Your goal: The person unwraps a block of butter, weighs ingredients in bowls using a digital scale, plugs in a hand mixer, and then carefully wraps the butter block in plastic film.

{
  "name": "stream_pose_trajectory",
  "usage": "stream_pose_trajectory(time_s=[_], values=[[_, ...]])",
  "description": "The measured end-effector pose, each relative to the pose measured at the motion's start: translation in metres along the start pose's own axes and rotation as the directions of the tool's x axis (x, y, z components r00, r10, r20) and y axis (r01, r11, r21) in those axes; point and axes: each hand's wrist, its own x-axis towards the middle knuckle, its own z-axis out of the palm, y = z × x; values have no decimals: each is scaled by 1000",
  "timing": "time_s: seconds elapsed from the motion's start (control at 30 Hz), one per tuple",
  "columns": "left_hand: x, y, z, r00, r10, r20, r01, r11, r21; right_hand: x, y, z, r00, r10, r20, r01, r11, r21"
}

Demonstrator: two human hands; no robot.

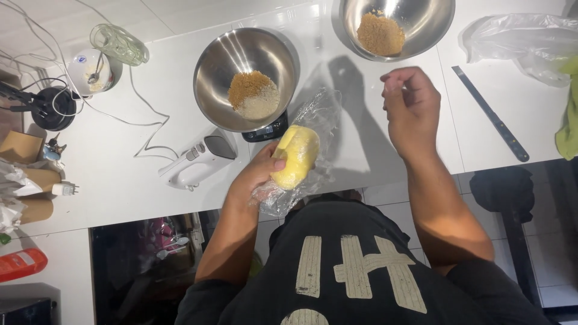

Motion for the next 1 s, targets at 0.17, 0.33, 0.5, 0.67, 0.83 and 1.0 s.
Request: stream_pose_trajectory(time_s=[0.17,0.33,0.5,0.67,0.83,1.0], values=[[-7,15,46,996,7,-94,-19,992,-123,-38,-11,9,970,143,196,-152,988,30],[-1,9,74,951,67,-300,-155,948,-278,-89,-19,31,984,31,176,-53,991,125],[10,11,91,898,264,-352,-386,857,-341,-109,-25,37,969,-46,241,46,999,9],[16,-2,92,867,325,-379,-424,879,-217,-100,-41,37,976,4,216,6,999,-45],[21,-8,83,803,413,-429,-497,862,-99,-98,-37,31,980,126,155,-139,987,78],[32,-25,62,839,398,-371,-513,806,-295,-89,-32,25,970,178,167,-198,974,109]])
